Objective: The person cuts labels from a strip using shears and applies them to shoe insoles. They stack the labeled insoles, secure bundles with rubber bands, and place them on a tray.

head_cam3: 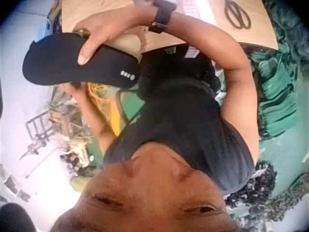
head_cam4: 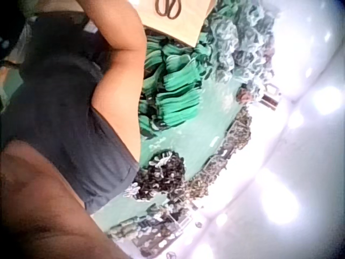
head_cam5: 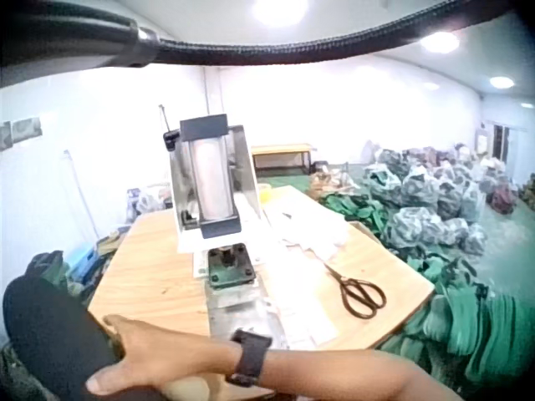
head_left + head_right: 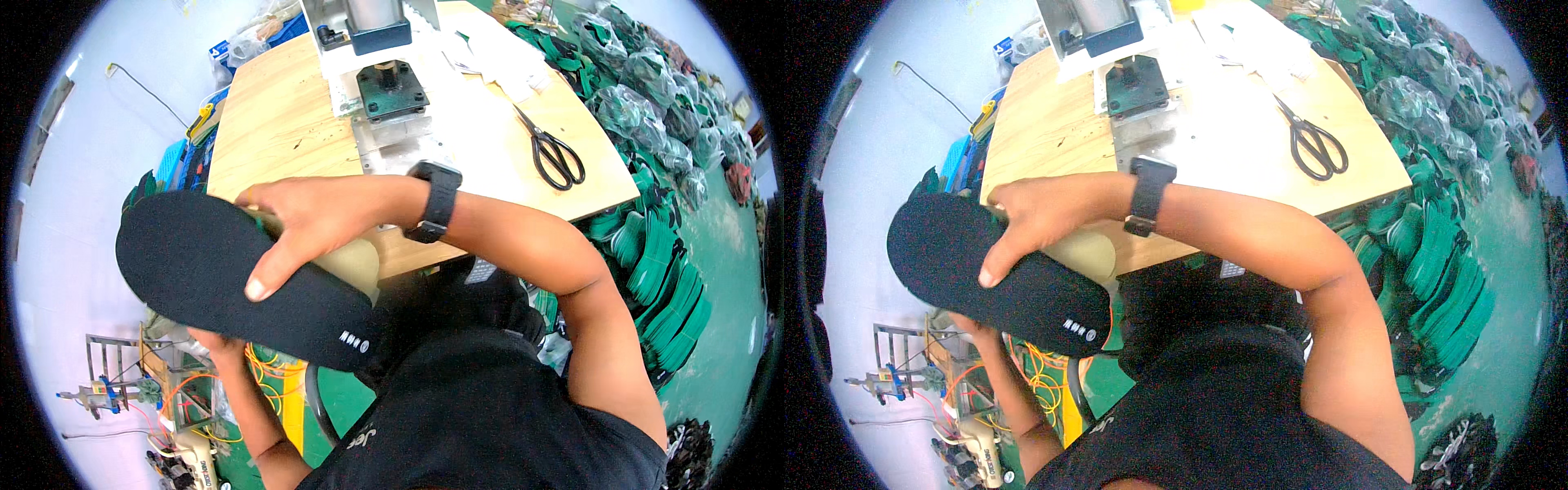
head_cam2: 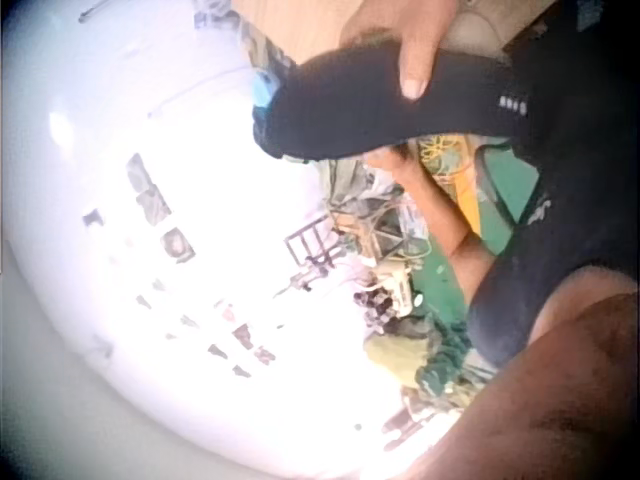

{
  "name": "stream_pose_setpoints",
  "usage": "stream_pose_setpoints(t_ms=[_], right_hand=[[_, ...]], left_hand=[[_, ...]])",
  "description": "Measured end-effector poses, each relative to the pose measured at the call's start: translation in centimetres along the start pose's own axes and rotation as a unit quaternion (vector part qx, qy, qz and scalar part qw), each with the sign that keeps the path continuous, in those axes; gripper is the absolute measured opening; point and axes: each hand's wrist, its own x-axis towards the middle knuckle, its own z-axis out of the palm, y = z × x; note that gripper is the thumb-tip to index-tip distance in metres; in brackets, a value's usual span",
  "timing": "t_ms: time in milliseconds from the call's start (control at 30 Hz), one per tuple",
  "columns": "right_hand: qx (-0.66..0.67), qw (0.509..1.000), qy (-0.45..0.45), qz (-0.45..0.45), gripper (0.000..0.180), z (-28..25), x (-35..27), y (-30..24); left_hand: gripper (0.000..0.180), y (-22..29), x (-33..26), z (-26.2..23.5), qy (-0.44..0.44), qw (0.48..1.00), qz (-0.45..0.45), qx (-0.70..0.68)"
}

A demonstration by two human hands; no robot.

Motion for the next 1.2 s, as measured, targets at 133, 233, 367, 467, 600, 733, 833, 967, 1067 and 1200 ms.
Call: stream_pose_setpoints(t_ms=[133, 233, 367, 467, 600, 733, 833, 967, 1067, 1200], right_hand=[[0.042, 0.998, -0.044, -0.028, 0.085, 1.0, 2.8, 0.0], [-0.106, 0.992, 0.011, -0.067, 0.089, 1.2, 4.4, 0.4], [-0.383, 0.924, -0.01, 0.017, 0.093, 0.8, 4.6, 0.3], [-0.516, 0.856, 0.024, 0.015, 0.099, 1.3, 2.9, 5.7], [-0.524, 0.848, 0.005, 0.075, 0.098, 1.4, 5.2, 3.8], [-0.547, 0.837, -0.006, -0.001, 0.097, 1.3, 5.3, 4.2], [-0.524, 0.851, -0.027, 0.014, 0.096, 1.5, 4.9, 5.7], [-0.517, 0.854, -0.051, -0.003, 0.095, 0.2, 5.3, 5.5], [-0.521, 0.852, -0.018, -0.035, 0.096, 0.6, 5.9, 6.5], [-0.521, 0.851, -0.045, 0.043, 0.104, 0.2, 6.8, 6.5]], left_hand=[[0.047, -5.3, -3.5, -1.8, -0.01, 0.987, -0.156, -0.027], [0.048, -10.1, -5.8, -3.2, -0.103, 0.979, -0.141, 0.106], [0.076, -3.7, 1.7, -1.4, 0.043, 0.961, -0.231, -0.148], [0.117, -3.7, 0.1, -0.5, -0.058, 0.957, -0.14, -0.246], [0.135, -4.0, -0.6, -0.6, -0.099, 0.959, -0.12, -0.237], [0.14, -2.3, -0.3, 1.6, -0.098, 0.976, -0.134, -0.142], [0.137, -2.4, -0.2, 1.9, -0.173, 0.974, -0.131, -0.071], [0.133, -3.5, 0.9, 1.8, -0.132, 0.979, -0.109, -0.114], [0.13, -3.1, 1.1, 2.2, -0.177, 0.959, -0.149, -0.166], [0.121, -2.1, 1.7, 2.0, -0.209, 0.933, -0.186, -0.225]])
